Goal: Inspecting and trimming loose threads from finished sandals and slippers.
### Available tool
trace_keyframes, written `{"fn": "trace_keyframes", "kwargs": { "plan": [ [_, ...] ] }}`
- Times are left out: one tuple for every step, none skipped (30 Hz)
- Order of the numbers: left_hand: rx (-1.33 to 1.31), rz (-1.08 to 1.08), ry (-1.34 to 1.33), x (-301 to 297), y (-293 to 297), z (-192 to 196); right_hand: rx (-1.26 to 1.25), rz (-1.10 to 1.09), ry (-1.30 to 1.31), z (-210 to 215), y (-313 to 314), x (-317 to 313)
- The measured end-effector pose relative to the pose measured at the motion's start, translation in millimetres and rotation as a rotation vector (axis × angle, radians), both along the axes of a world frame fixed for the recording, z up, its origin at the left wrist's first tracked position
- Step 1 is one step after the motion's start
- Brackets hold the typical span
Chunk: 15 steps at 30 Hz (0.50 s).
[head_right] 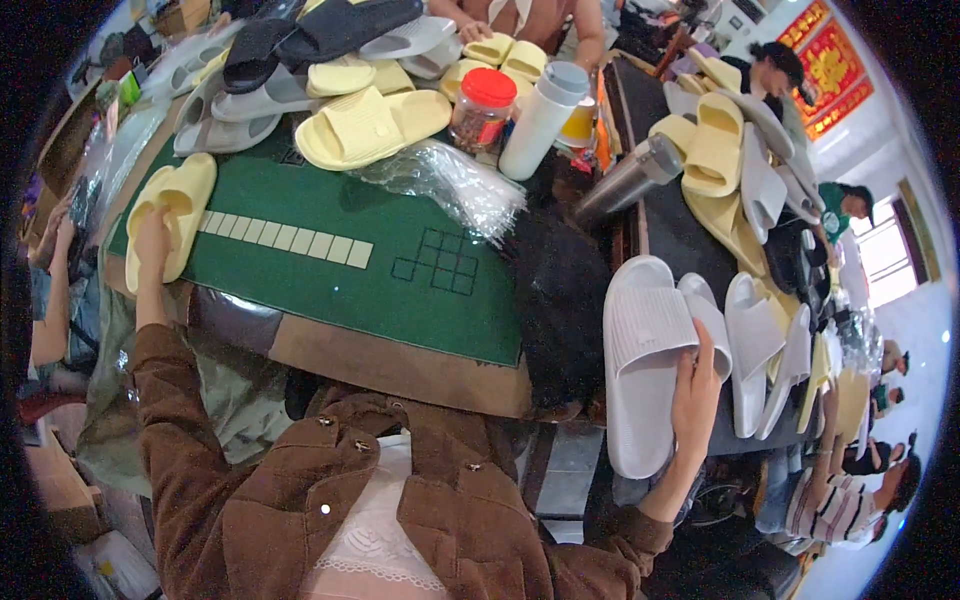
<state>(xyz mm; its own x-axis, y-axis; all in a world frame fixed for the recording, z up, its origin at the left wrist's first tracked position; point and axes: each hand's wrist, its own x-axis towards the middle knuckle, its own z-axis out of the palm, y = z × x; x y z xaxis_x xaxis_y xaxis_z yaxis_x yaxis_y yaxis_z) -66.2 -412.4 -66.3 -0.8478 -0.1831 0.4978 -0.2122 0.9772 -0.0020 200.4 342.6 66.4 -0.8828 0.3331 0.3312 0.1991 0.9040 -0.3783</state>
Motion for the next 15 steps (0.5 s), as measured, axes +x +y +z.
{"fn": "trace_keyframes", "kwargs": {
  "plan": [
    [0.000, -0.008, -0.001, -1.6, -4.5, 0.4, -0.019, -0.013, -0.022, 1.9, -1.2, -0.5],
    [-0.025, 0.017, -0.040, -1.3, -10.2, 1.4, -0.039, -0.024, -0.045, 2.8, -1.9, -1.3],
    [-0.049, 0.040, -0.077, -0.8, -10.3, 2.6, -0.038, -0.030, -0.044, 3.4, -2.1, -1.6],
    [-0.049, 0.035, -0.077, -0.1, -8.2, 0.8, -0.025, -0.044, -0.052, 4.0, -2.3, -2.0],
    [-0.043, 0.062, -0.079, 1.6, -5.8, -1.9, -0.012, -0.057, -0.060, 4.6, -2.9, -2.9],
    [-0.037, 0.088, -0.082, 3.9, -0.9, -3.2, -0.011, -0.061, -0.059, 6.1, -5.2, -4.4],
    [-0.038, 0.082, -0.082, 8.9, 13.1, 1.7, -0.020, -0.046, -0.058, 7.6, -11.0, -5.9],
    [-0.045, 0.097, -0.046, 14.5, 28.1, 5.7, -0.028, -0.031, -0.057, 9.3, -17.3, -8.4],
    [-0.052, 0.109, -0.008, 21.8, 45.4, 13.4, -0.044, -0.004, -0.030, 11.7, -24.0, -11.1],
    [-0.054, 0.107, -0.007, 28.7, 56.5, 18.9, -0.045, -0.007, -0.029, 13.7, -31.4, -15.9],
    [-0.101, 0.078, 0.044, 35.3, 66.5, 24.2, -0.025, 0.080, 0.030, 15.7, -38.8, -21.2],
    [-0.144, 0.047, 0.096, 39.3, 77.9, 29.2, 0.000, 0.164, 0.091, 18.2, -45.9, -27.0],
    [-0.143, 0.042, 0.097, 42.3, 91.9, 36.0, 0.018, 0.209, 0.100, 20.7, -52.3, -33.6],
    [-0.068, -0.056, 0.088, 45.2, 107.1, 43.6, 0.020, 0.204, 0.101, 28.0, -63.0, -39.3],
    [0.000, -0.148, 0.074, 49.9, 122.6, 49.1, -0.081, 0.195, -0.009, 39.3, -81.0, -47.4]
  ]
}}
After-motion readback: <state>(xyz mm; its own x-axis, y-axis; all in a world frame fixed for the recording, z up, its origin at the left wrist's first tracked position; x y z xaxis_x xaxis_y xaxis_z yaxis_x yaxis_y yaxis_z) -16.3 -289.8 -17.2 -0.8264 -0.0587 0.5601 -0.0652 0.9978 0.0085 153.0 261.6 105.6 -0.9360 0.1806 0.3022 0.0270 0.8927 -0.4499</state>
